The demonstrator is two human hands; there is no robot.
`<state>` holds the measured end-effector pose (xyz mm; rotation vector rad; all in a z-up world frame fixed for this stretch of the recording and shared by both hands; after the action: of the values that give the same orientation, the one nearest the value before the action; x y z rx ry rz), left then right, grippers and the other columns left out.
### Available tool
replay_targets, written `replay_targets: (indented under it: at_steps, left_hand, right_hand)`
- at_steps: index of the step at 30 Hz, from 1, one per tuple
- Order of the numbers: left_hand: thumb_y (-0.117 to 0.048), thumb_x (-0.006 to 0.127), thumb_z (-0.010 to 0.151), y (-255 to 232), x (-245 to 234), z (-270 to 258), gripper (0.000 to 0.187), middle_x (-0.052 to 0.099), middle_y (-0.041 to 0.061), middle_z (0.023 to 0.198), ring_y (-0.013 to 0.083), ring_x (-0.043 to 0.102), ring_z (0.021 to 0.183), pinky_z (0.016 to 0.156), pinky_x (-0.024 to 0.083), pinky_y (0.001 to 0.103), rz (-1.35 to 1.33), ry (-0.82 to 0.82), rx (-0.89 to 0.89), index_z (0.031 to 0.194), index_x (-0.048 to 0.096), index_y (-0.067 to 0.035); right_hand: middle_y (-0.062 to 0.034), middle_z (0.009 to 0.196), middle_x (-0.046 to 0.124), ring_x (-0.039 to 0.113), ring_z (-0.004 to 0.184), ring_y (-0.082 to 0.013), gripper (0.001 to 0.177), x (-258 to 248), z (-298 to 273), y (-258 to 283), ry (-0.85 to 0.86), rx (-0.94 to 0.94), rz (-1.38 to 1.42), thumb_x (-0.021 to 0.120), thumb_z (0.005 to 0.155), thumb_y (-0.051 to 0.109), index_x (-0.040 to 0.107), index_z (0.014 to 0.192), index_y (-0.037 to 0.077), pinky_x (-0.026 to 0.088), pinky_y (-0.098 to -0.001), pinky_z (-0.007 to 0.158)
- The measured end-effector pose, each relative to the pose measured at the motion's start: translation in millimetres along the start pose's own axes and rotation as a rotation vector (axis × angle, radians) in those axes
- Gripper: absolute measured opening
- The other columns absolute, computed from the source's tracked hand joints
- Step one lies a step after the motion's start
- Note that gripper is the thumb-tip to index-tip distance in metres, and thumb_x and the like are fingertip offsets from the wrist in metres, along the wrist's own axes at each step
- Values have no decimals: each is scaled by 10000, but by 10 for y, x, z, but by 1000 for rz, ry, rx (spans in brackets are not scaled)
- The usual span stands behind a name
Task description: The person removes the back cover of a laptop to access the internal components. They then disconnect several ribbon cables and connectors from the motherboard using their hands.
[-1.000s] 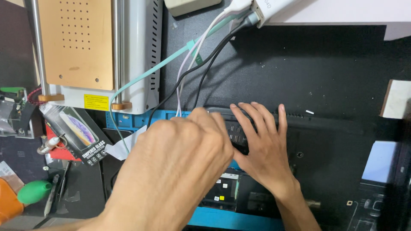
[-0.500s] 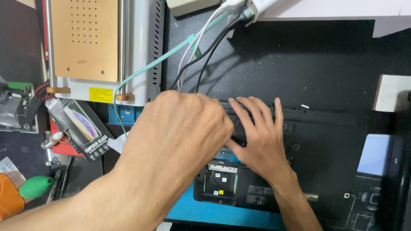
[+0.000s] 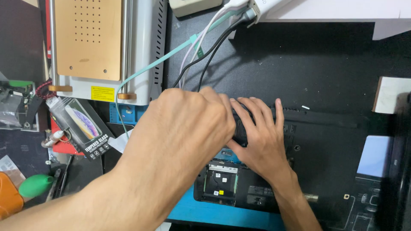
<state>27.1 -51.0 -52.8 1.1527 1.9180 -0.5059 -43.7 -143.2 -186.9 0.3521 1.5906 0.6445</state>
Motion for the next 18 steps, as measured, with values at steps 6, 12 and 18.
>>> replay_targets:
  at_steps: [6, 12, 18]
  left_hand:
    - [-72, 786, 673, -48, -44, 43, 223, 612, 93, 730, 198, 685, 712, 529, 493, 310, -75, -28, 64, 843, 680, 24]
    - [-38, 779, 668, -33, -58, 38, 172, 605, 113, 782, 249, 671, 778, 552, 481, 312, -49, 199, 33, 809, 682, -20]
    - [-112, 749, 658, -84, -62, -22, 128, 622, 66, 706, 199, 689, 719, 548, 482, 306, 24, -202, -15, 751, 685, -52]
  right_hand:
    - [-144, 1426, 555, 470, 1386, -331, 865, -27, 7, 14, 17, 12, -25, 878, 676, 363, 568, 1424, 60, 148, -723, 1201]
    - [-156, 1417, 542, 448, 1375, -349, 881, -2, 3, -4, 15, 4, 1, 899, 683, 401, 556, 1422, 65, 133, -727, 1176]
    - [-139, 1432, 547, 459, 1387, -333, 893, -38, 7, 26, 19, 13, -11, 887, 661, 370, 549, 1436, 83, 142, -719, 1197]
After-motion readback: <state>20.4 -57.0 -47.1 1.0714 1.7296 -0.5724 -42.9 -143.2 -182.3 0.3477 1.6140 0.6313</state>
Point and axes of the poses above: each hand's wrist, its own z-axis towards the middle knuckle, its own x-axis out of the palm, y = z × x, the point moved 8 cm from there along z, towards the middle knuckle
